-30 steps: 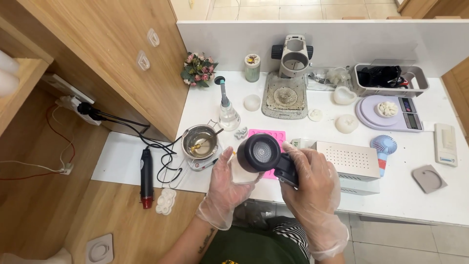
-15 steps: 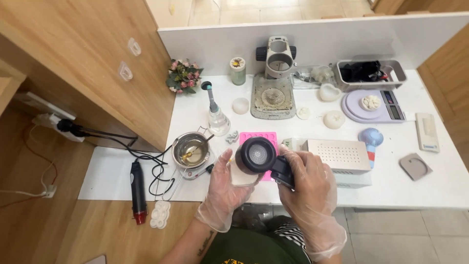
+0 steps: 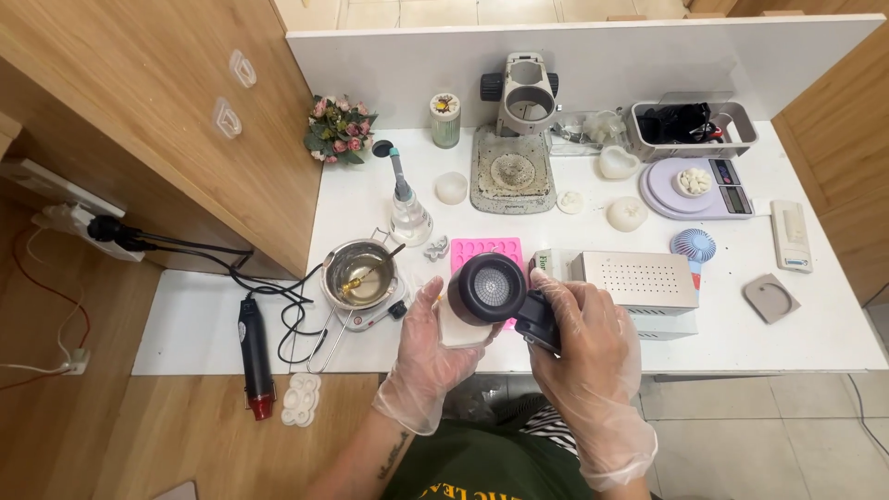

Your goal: Shaping and cleaning a wax candle decoration using a sculpting tool and applying liquid wax.

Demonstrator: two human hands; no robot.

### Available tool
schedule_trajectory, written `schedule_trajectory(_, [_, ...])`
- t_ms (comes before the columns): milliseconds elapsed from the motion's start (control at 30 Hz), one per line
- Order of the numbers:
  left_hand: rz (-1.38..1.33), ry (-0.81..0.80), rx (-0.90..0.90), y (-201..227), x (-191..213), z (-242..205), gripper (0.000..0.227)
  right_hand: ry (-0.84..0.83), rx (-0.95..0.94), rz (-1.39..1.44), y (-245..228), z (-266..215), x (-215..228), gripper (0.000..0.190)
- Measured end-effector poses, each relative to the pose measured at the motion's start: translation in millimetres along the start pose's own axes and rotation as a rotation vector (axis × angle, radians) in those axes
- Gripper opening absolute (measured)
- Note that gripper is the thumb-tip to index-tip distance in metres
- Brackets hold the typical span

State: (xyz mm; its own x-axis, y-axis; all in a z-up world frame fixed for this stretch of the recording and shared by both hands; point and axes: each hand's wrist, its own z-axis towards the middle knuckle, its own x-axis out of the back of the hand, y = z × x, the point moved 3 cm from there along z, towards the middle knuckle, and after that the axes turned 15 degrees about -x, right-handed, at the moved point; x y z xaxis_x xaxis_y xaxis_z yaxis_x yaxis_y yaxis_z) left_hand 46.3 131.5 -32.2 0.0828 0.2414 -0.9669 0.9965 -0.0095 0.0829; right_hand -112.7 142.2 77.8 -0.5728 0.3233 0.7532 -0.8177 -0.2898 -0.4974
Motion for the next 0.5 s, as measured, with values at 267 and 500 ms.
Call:
schedule_trajectory(267, [0.06, 0.073, -0.047, 0.2, -1.1, -1.8, 0.051, 0.012, 0.013, -0.011, 0.2, 0.5, 1.1, 0.071])
schedule_trajectory(500, [-0.038, 0.012, -0.051, 1.3, 1.4, -2.9, 0.045, -0.007, 0.071, -0.005, -11.7, 2.1, -2.2, 0.071])
